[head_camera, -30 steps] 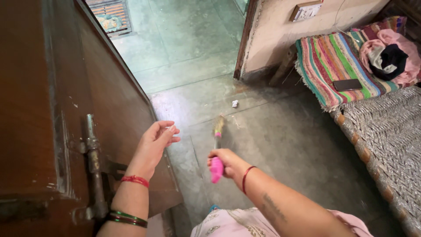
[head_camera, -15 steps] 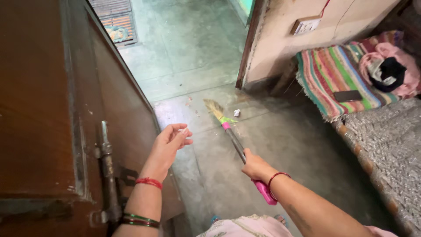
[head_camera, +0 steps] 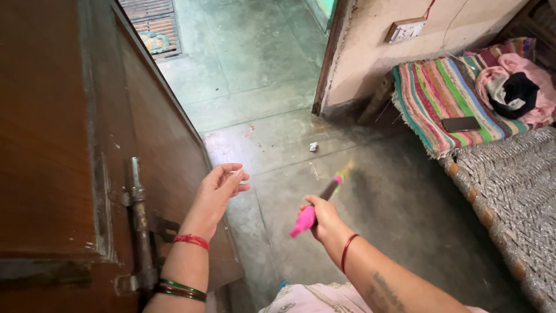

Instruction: The person sweeps a tiled floor with a long-handled broom, gathering small debris and a crumpled paper into a pile near a doorway. The person moves the broom back and forth across the floor, adjusting position to collect scattered particles.

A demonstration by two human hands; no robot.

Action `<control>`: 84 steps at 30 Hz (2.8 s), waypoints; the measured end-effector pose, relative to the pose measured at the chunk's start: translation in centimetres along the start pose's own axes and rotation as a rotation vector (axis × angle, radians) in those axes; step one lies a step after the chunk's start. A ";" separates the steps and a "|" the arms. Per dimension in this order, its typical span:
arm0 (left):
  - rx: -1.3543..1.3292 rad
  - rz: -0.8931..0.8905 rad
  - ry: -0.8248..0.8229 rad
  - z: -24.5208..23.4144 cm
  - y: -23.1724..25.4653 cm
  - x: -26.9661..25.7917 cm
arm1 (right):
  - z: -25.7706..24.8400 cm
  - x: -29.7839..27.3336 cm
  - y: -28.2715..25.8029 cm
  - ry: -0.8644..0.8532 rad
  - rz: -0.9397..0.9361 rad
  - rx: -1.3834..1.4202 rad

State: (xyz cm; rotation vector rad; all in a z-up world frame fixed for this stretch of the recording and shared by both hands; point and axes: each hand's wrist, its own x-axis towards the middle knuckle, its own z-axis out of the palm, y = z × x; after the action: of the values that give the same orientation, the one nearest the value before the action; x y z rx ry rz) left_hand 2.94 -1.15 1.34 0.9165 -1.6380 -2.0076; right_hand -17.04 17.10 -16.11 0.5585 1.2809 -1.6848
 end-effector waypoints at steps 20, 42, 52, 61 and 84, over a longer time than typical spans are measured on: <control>0.013 -0.063 0.000 0.1 0.2 -0.2 | -1.9 0.9 1.4 -0.134 0.074 -0.191; 0.018 -0.039 -0.040 1.1 -0.6 1.2 | -2.7 2.5 -3.7 -0.148 0.000 -0.404; 0.019 -0.064 0.026 2.8 -0.3 1.3 | -5.2 7.8 -6.2 -0.017 0.098 -0.136; 0.103 -0.083 0.073 9.5 1.0 4.9 | -8.0 11.4 -14.1 -0.303 0.294 -0.377; 0.045 -0.080 0.132 28.0 2.9 12.4 | -15.2 17.2 -30.2 -0.272 0.502 -0.311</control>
State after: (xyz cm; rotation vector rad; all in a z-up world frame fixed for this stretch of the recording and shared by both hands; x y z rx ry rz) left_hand -25.69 9.82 4.07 1.1227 -1.6027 -1.9236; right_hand -53.84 25.52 -19.82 0.4032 1.0663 -1.0798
